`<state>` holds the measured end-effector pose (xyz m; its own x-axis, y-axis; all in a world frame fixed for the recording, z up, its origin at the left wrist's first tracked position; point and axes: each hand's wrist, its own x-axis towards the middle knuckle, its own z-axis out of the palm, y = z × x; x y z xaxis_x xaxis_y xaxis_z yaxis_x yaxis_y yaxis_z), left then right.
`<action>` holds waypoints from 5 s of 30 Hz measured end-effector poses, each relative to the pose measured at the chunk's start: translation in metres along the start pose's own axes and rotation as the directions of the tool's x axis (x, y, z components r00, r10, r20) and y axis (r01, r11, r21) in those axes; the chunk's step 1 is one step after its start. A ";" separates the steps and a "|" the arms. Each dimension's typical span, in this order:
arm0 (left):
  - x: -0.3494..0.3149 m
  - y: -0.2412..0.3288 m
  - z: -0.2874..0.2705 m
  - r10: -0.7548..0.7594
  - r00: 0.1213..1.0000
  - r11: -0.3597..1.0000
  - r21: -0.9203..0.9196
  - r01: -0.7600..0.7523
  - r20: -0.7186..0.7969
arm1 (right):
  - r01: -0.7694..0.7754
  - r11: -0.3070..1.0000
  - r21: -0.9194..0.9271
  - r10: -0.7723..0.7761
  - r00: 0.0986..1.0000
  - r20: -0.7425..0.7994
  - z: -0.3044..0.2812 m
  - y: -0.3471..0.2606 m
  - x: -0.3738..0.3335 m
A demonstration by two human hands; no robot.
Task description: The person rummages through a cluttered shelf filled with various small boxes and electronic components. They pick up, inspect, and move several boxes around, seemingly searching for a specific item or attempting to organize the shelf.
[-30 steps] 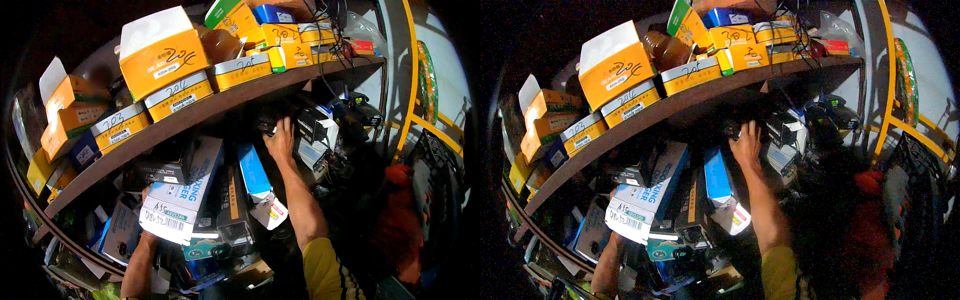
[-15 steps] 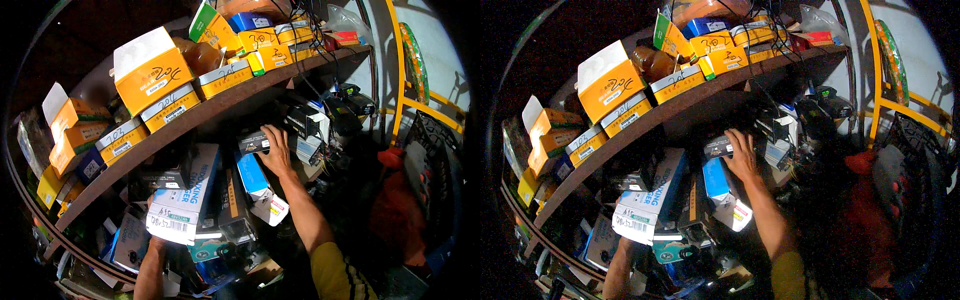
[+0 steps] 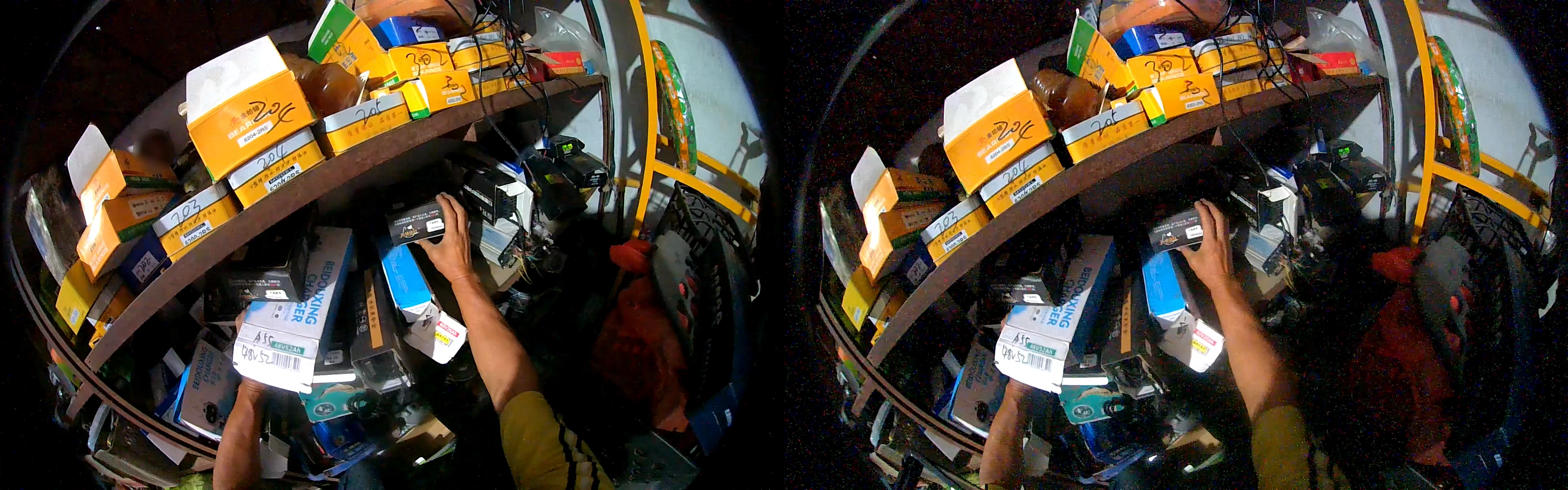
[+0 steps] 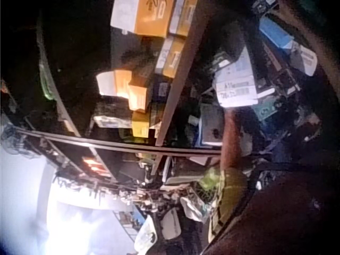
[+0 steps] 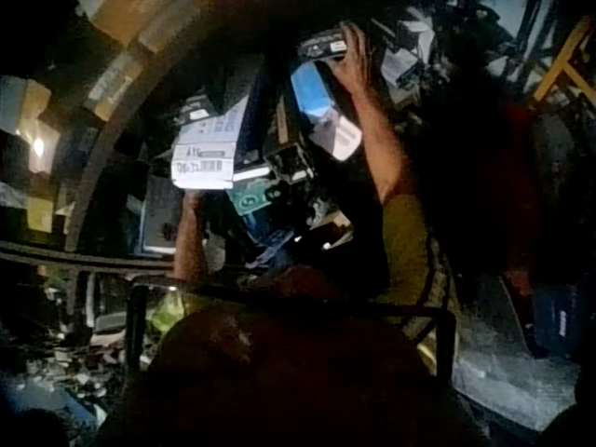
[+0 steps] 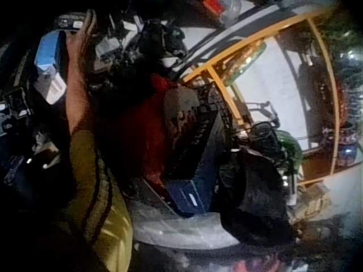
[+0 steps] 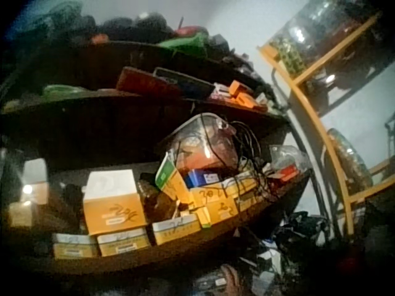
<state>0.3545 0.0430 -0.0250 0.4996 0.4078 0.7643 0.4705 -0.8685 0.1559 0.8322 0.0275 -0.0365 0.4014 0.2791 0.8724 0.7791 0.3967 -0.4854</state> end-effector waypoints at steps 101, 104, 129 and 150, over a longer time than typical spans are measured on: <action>-0.011 0.006 -0.006 0.086 0.993 0.986 0.138 -0.097 0.083 | -0.181 0.975 -0.130 0.175 0.983 -0.060 -0.044 -0.006 -0.046; 0.000 0.011 -0.010 0.123 0.988 0.975 0.173 -0.137 0.091 | -0.172 0.978 -0.114 0.165 0.984 -0.071 -0.041 -0.007 -0.045; -0.060 0.173 -0.112 0.190 0.979 0.964 0.202 -0.172 -0.071 | 0.144 0.975 -0.169 -0.195 0.921 -0.337 -0.086 -0.017 -0.046; 0.090 0.343 -0.011 0.837 0.542 0.457 -0.443 -0.771 -0.081 | -0.078 0.992 -0.104 0.053 0.973 -0.225 -0.066 0.003 -0.130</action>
<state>0.5528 -0.2210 0.1040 0.6055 -0.5285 0.5950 -0.4927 -0.8361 -0.2412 0.8142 -0.0653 -0.1479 0.5404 0.0956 0.8359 0.7910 0.2809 -0.5435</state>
